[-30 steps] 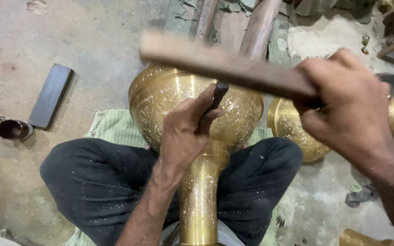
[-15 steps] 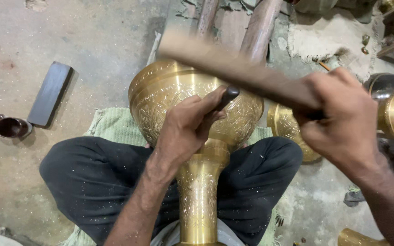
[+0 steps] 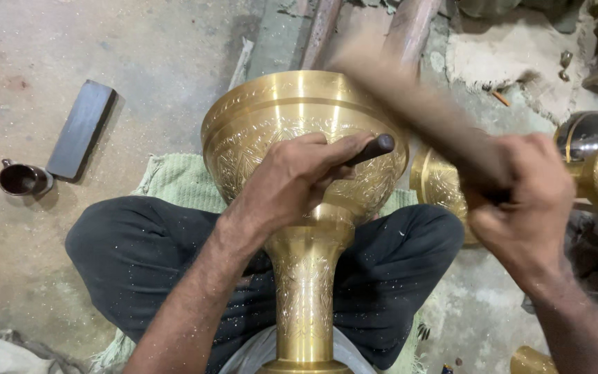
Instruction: The person sits cross-legged on the floor and uses a chisel and hammer to engrave decorative patterns onto a large brass vessel. They repeatedly strike the chisel with the hammer to create fine lines and motifs on the curved surface.
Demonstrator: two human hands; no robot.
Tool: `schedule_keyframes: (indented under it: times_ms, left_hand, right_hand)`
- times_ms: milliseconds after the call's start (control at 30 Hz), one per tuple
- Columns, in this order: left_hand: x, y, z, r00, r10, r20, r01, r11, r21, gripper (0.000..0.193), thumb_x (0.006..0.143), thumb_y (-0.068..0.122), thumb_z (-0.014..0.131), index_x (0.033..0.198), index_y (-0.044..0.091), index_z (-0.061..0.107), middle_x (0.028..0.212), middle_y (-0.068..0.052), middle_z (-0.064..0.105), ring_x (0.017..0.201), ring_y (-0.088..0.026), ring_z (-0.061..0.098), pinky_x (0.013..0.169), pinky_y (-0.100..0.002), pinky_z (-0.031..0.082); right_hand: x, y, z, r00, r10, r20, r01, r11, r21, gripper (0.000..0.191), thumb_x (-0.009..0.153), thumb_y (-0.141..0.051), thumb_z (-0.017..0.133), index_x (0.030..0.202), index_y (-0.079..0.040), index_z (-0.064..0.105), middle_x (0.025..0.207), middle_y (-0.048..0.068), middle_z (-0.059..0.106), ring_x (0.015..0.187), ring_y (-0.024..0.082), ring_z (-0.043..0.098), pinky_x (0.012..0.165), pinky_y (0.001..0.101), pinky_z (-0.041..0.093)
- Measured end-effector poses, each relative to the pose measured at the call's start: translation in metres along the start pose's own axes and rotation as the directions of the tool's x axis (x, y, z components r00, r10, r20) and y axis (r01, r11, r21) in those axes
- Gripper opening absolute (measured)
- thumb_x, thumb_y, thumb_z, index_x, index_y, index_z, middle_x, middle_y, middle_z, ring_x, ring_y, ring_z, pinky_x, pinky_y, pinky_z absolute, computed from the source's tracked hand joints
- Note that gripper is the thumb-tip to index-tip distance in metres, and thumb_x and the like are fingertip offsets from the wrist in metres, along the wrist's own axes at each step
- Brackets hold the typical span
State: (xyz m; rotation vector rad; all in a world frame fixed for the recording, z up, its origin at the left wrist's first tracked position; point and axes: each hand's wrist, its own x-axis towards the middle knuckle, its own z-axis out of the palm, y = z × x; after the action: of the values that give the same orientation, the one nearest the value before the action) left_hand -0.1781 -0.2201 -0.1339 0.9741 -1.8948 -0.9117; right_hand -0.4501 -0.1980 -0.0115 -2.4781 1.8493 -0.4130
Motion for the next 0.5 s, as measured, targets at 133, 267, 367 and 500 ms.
schedule_keyframes:
  times_ms: [133, 267, 367, 500]
  left_hand:
    - [0.007, -0.003, -0.001, 0.997, 0.078, 0.003, -0.078, 0.997, 0.015, 0.042, 0.100, 0.017, 0.070, 0.141, 0.021, 0.062, 0.078, -0.004, 0.071, 0.064, -0.011, 0.066, 0.050, -0.024, 0.058]
    - [0.010, -0.001, -0.006, 0.988, 0.148, 0.040, -0.149, 0.988, 0.028, 0.045, 0.101, 0.011, 0.066, 0.143, 0.023, 0.061, 0.088, -0.004, 0.074, 0.074, -0.010, 0.071, 0.062, -0.022, 0.064]
    - [0.015, 0.001, -0.012, 0.986, 0.033, 0.163, -0.040, 0.999, 0.037, 0.047, 0.102, 0.009, 0.062, 0.145, 0.026, 0.059, 0.093, -0.005, 0.074, 0.075, -0.013, 0.073, 0.060, -0.024, 0.065]
    - [0.024, 0.000, -0.012, 0.973, 0.067, 0.220, -0.086, 0.993, 0.076, 0.046, 0.101, 0.007, 0.064, 0.144, 0.025, 0.059, 0.095, -0.006, 0.076, 0.075, -0.015, 0.074, 0.061, -0.026, 0.064]
  right_hand:
    - [-0.007, -0.003, -0.001, 1.000, -0.007, 0.014, 0.008, 0.998, -0.067, 0.028, 0.078, -0.002, 0.077, 0.103, 0.000, 0.064, 0.090, 0.014, 0.065, 0.075, 0.021, 0.064, 0.064, 0.0377, 0.056]
    - [-0.012, -0.003, 0.000, 0.990, 0.033, -0.136, -0.033, 0.999, 0.007, 0.024, 0.091, 0.000, 0.077, 0.108, 0.003, 0.061, 0.098, 0.016, 0.061, 0.081, 0.023, 0.060, 0.068, 0.0404, 0.053]
    - [-0.016, -0.006, 0.004, 0.974, 0.216, 0.073, -0.228, 0.928, 0.295, 0.030, 0.079, -0.003, 0.054, 0.109, -0.004, 0.058, 0.083, 0.005, 0.063, 0.069, 0.014, 0.063, 0.057, 0.0346, 0.053]
    - [-0.022, -0.012, 0.007, 0.989, -0.012, -0.147, 0.011, 1.000, -0.004, 0.026, 0.080, 0.006, 0.072, 0.103, 0.002, 0.062, 0.091, 0.014, 0.063, 0.079, 0.023, 0.063, 0.071, 0.0365, 0.055]
